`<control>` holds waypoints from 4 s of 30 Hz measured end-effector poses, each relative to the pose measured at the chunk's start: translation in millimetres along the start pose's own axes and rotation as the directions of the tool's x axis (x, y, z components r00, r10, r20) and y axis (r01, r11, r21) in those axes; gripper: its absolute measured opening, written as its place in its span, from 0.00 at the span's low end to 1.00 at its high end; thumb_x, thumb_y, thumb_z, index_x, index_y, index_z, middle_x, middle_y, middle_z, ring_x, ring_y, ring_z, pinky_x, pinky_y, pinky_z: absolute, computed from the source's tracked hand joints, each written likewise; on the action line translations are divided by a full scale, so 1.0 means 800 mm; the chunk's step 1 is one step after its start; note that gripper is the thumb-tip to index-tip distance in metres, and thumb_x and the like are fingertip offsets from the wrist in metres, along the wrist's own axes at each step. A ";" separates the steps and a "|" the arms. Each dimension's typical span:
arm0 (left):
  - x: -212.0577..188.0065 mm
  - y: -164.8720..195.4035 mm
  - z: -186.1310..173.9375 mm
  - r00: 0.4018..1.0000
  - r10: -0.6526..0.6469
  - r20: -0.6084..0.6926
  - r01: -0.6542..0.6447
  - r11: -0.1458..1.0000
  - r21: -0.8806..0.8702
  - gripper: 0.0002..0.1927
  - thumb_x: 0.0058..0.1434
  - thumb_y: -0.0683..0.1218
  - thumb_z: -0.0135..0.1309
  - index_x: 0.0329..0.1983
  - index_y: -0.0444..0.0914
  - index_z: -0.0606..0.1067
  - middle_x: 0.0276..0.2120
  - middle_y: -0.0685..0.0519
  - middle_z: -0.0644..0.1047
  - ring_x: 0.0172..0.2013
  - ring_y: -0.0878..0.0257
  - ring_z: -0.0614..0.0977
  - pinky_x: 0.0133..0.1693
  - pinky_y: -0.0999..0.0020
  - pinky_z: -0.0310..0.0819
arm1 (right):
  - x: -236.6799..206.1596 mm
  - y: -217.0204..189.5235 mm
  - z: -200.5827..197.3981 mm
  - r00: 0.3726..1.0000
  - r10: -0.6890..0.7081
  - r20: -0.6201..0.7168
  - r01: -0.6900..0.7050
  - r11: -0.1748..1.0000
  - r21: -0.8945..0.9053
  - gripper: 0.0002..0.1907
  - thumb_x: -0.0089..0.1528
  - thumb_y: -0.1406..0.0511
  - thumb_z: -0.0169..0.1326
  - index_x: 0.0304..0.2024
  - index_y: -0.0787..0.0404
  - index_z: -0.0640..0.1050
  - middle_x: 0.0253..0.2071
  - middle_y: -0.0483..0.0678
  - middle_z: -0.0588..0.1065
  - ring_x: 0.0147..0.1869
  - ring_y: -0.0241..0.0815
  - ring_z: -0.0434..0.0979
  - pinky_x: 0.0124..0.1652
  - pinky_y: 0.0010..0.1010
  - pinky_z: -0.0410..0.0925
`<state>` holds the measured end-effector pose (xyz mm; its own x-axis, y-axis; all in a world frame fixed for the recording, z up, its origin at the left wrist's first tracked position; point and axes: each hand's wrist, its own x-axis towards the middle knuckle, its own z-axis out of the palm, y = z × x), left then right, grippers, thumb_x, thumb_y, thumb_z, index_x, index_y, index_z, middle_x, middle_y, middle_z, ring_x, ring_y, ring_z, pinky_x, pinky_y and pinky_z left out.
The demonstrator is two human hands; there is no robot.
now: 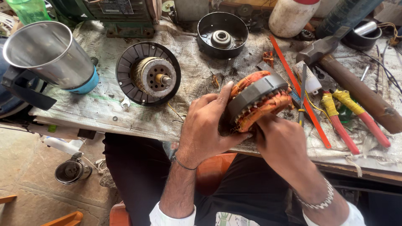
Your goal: The person holds a blender motor assembly on a cluttered workbench and pries the rotor out of its copper-wound stator housing by hand, working around the ring. They then set the stator aside and use a small metal rod to press and work on the shaft of the separated rotor part.
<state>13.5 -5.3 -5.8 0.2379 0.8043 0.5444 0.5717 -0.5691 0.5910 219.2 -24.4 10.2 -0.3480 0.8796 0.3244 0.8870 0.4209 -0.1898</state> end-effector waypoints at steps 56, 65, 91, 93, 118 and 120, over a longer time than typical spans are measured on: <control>-0.001 -0.002 -0.004 0.999 0.054 -0.004 -0.054 0.998 0.021 0.57 0.42 0.52 0.76 0.72 0.29 0.60 0.46 0.46 0.82 0.57 0.50 0.80 0.61 0.49 0.68 | -0.005 -0.023 -0.009 1.000 0.027 0.004 -0.026 0.990 -0.140 0.16 0.48 0.73 0.58 0.40 0.61 0.81 0.32 0.51 0.80 0.32 0.54 0.82 0.31 0.43 0.74; -0.004 -0.004 0.002 0.996 0.091 -0.012 -0.091 0.995 0.042 0.58 0.47 0.53 0.74 0.74 0.27 0.56 0.48 0.43 0.80 0.57 0.48 0.79 0.59 0.48 0.69 | -0.005 -0.020 -0.008 1.000 0.017 -0.013 -0.019 0.989 -0.149 0.19 0.49 0.72 0.57 0.44 0.62 0.82 0.35 0.50 0.81 0.34 0.53 0.82 0.32 0.43 0.73; -0.010 -0.008 -0.004 0.988 0.101 -0.119 -0.104 0.994 -0.021 0.50 0.43 0.52 0.73 0.68 0.31 0.67 0.55 0.43 0.81 0.59 0.49 0.80 0.64 0.53 0.70 | -0.007 -0.014 -0.001 0.998 -0.004 0.058 0.011 0.993 -0.120 0.15 0.49 0.68 0.63 0.39 0.61 0.81 0.29 0.53 0.79 0.32 0.54 0.82 0.31 0.44 0.74; -0.008 -0.006 -0.005 0.992 0.094 -0.082 -0.098 0.994 -0.046 0.52 0.43 0.52 0.74 0.69 0.30 0.66 0.55 0.43 0.80 0.60 0.49 0.78 0.66 0.51 0.69 | -0.007 -0.017 -0.002 0.997 -0.003 0.077 0.015 0.987 -0.158 0.13 0.50 0.66 0.64 0.38 0.60 0.81 0.28 0.52 0.79 0.32 0.53 0.82 0.32 0.45 0.73; -0.007 -0.007 -0.004 0.999 0.026 -0.019 -0.027 0.997 -0.066 0.54 0.39 0.51 0.76 0.69 0.34 0.66 0.54 0.45 0.81 0.59 0.52 0.79 0.64 0.51 0.70 | -0.008 -0.024 -0.005 0.999 -0.003 0.037 0.007 0.993 -0.119 0.16 0.44 0.70 0.63 0.36 0.63 0.81 0.26 0.52 0.79 0.26 0.52 0.81 0.26 0.43 0.73; -0.005 -0.009 -0.004 0.999 0.049 -0.024 -0.050 0.998 -0.043 0.55 0.39 0.51 0.76 0.70 0.32 0.65 0.55 0.44 0.80 0.60 0.50 0.79 0.64 0.50 0.69 | -0.007 -0.023 -0.002 0.999 -0.047 -0.020 0.045 0.995 -0.093 0.13 0.47 0.70 0.62 0.36 0.63 0.80 0.27 0.53 0.79 0.26 0.51 0.80 0.26 0.41 0.72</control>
<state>6.2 -5.4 -10.4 0.2465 0.7713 0.5869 0.5248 -0.6153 0.5882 205.2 -38.0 13.5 -0.3832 0.8541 0.3517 0.8948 0.4377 -0.0878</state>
